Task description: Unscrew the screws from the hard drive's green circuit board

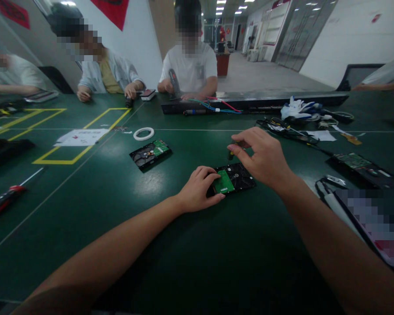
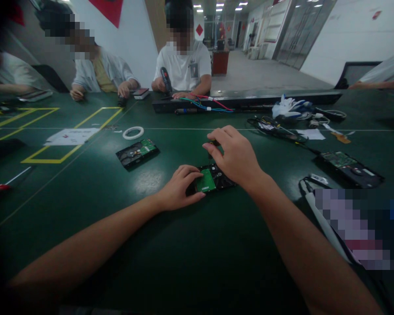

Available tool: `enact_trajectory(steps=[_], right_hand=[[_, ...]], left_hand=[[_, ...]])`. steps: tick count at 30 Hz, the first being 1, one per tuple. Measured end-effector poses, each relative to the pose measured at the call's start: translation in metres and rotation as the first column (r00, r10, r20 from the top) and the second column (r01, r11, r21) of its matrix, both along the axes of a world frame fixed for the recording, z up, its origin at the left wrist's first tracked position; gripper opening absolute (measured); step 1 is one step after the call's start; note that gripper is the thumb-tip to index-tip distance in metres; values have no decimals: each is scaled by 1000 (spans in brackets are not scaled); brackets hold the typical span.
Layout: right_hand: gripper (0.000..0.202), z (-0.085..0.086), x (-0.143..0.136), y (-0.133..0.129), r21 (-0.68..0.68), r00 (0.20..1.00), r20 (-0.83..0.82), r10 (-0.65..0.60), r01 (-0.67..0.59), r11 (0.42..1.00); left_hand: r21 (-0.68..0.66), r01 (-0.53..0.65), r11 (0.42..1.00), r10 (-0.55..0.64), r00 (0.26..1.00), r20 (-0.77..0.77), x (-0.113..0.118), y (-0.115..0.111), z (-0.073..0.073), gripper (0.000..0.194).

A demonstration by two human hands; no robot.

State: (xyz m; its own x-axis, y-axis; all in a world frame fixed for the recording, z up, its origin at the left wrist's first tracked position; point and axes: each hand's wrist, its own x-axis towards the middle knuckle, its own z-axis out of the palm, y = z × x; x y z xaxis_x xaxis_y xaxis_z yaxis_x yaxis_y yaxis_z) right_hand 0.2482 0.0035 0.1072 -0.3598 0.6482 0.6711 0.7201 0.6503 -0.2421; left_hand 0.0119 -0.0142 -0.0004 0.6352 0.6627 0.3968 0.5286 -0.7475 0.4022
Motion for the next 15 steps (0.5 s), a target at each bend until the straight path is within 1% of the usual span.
enact_trajectory(steps=[5,8,11,15], right_hand=[[17,0,1,0,7,1000,23,-2,2,1000],[14,1,1,0,16,1000,26,-9,8,1000],[9,0,0,0,-12,999,17,-28,28,1000],[9,0,0,0,-40,1000,7,-28,28,999]], left_hand=[[10,4,1000,-4,1000,-7,0,0,2,56],[8,4,1000,-4,1000,-9,0,0,3,56],[-3,2,1000,-2,1000,-10,0,0,3,56],[-6,3,1000,-3,1000,-11,0,0,2,56]])
